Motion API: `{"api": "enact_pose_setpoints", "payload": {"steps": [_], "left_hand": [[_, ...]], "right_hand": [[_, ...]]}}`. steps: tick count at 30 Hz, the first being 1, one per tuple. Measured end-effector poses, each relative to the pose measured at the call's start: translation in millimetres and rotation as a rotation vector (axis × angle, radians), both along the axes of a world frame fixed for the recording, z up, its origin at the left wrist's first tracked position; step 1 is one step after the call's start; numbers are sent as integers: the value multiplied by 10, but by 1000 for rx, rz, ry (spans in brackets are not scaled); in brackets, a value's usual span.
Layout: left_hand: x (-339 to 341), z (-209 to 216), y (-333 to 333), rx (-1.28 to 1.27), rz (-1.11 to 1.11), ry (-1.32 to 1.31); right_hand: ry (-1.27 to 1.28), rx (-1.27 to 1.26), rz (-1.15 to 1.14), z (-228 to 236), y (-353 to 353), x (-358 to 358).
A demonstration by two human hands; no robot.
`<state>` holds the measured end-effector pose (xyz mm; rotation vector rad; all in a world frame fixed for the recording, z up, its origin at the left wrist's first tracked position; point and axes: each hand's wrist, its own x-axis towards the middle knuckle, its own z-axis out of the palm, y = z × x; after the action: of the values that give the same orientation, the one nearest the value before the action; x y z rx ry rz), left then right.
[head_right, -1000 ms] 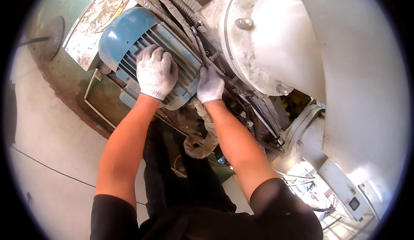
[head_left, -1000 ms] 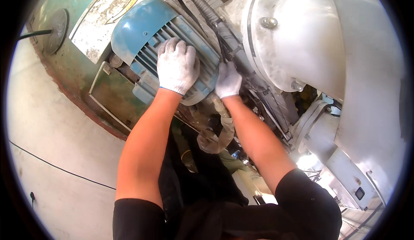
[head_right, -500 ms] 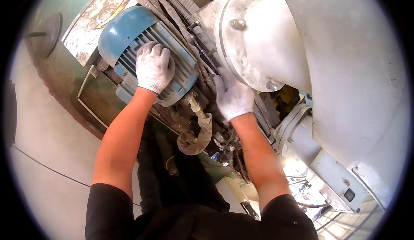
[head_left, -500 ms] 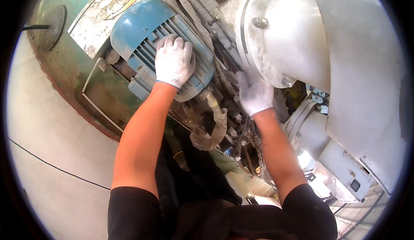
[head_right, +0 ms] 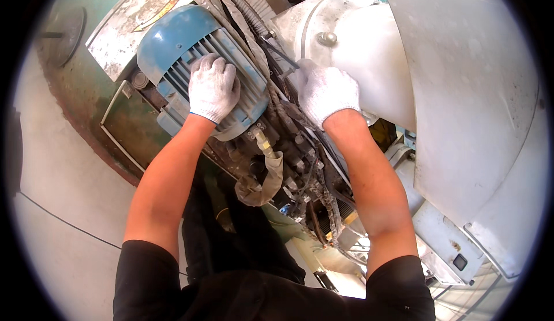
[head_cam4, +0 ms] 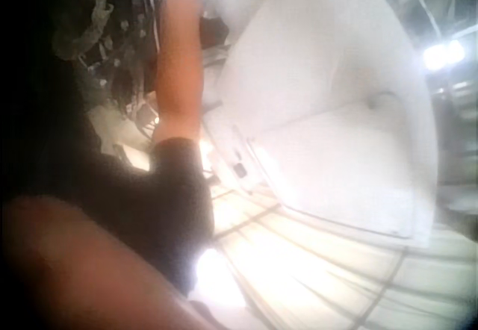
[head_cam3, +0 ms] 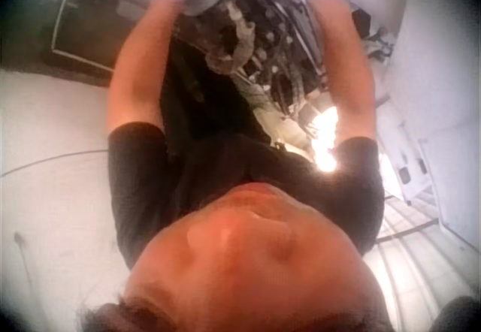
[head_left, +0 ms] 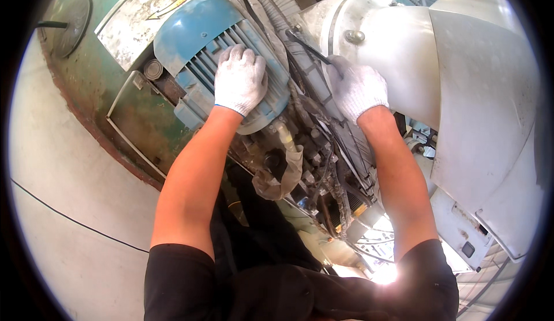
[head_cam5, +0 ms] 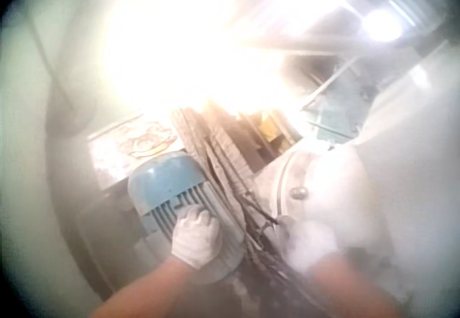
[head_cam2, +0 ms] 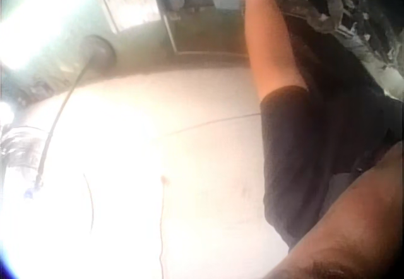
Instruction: The person picks up bundles of long metal rods and feeds them into a yellow bending machine to shape them. After bending, the person stacks the finished rods on the floor. Later, the person uses a wrench to tighten bolts on a large motor attached to the machinery.
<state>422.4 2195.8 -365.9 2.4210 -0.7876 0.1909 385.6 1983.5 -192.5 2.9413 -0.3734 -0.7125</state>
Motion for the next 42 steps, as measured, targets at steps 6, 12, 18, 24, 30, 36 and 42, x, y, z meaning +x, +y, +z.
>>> {"api": "enact_pose_setpoints", "payload": {"steps": [6,12,18,24,30,36,42], "left_hand": [[1,6,8,12,-2,10],[10,13,-6,-1,-4,15],[25,10,-32,-7,0,-22],[25,-1,-11,8,-18,-7],[38,-15,-48,-28,-2,-61],[21,-4,-76,-25,16,-71],[23,-44,-68,31,10,-88]], "right_hand": [[101,-27,-20,22,149,39],[191,18,-40,-152,222,-76],[77,133,-212,-349,286,-115],[-227,205,-160,-970,154,-561],[-538,204,-204,-1725,188,-891],[-536,220,-289,-1806,303,-881],[-654,313,-345,-2051,419,-957]]}}
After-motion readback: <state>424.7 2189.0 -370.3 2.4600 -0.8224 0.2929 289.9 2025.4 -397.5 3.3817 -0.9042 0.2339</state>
